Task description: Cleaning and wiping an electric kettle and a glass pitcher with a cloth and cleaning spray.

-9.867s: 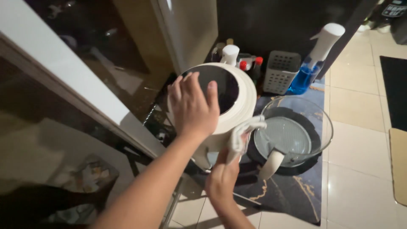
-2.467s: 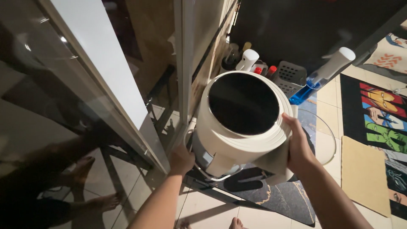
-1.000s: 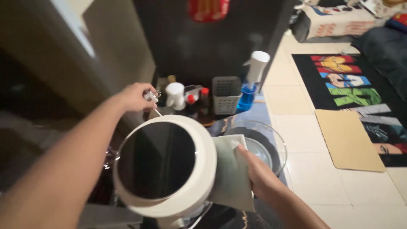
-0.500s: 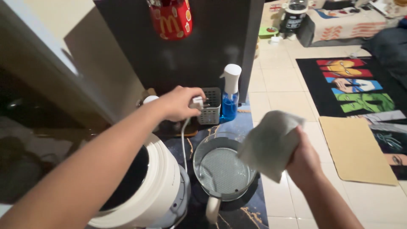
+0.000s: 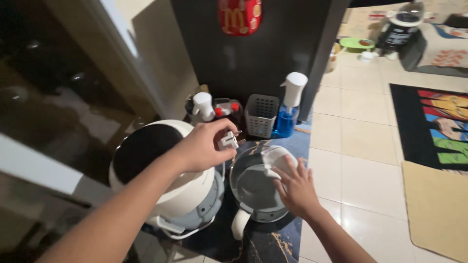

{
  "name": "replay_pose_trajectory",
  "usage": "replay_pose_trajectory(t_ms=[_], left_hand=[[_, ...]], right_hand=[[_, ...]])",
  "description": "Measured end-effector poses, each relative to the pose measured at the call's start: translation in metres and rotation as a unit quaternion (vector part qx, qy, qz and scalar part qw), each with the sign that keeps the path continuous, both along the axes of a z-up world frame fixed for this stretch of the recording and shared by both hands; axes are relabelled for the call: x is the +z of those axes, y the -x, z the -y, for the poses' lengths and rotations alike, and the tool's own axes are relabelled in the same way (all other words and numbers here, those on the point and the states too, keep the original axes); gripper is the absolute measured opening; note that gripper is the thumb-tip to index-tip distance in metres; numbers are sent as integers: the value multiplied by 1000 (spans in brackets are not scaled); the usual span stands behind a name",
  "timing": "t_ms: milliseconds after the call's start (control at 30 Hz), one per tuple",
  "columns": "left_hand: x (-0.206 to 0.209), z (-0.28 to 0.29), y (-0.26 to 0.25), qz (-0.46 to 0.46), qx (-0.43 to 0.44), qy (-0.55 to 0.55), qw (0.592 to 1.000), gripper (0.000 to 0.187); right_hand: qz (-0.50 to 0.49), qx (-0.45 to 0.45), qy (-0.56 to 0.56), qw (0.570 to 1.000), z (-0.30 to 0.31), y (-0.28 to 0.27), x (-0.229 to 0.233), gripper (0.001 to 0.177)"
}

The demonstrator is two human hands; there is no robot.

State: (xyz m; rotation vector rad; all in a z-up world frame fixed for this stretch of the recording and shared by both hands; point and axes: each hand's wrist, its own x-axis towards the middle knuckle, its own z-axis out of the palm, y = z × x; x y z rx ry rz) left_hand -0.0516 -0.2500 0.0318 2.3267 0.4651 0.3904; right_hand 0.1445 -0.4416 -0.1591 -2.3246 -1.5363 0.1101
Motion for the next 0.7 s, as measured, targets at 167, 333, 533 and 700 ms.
replay_pose_trajectory(t_ms=[167, 333, 533, 700], left_hand=[[-2, 16, 23, -15, 45, 11, 999, 39], [-14, 25, 27, 3, 24, -38, 999, 40], [-27, 35, 49, 36, 24, -93, 995, 59], [-30, 34, 83, -83, 215, -323, 918, 99]], right_hand=[[4, 5, 30, 1000, -11, 13, 46, 71], [-154, 112, -124, 974, -62, 48, 95, 87], [-183, 315, -227, 903, -109, 44, 42, 33], [-250, 206, -281, 903, -97, 49, 67, 18]])
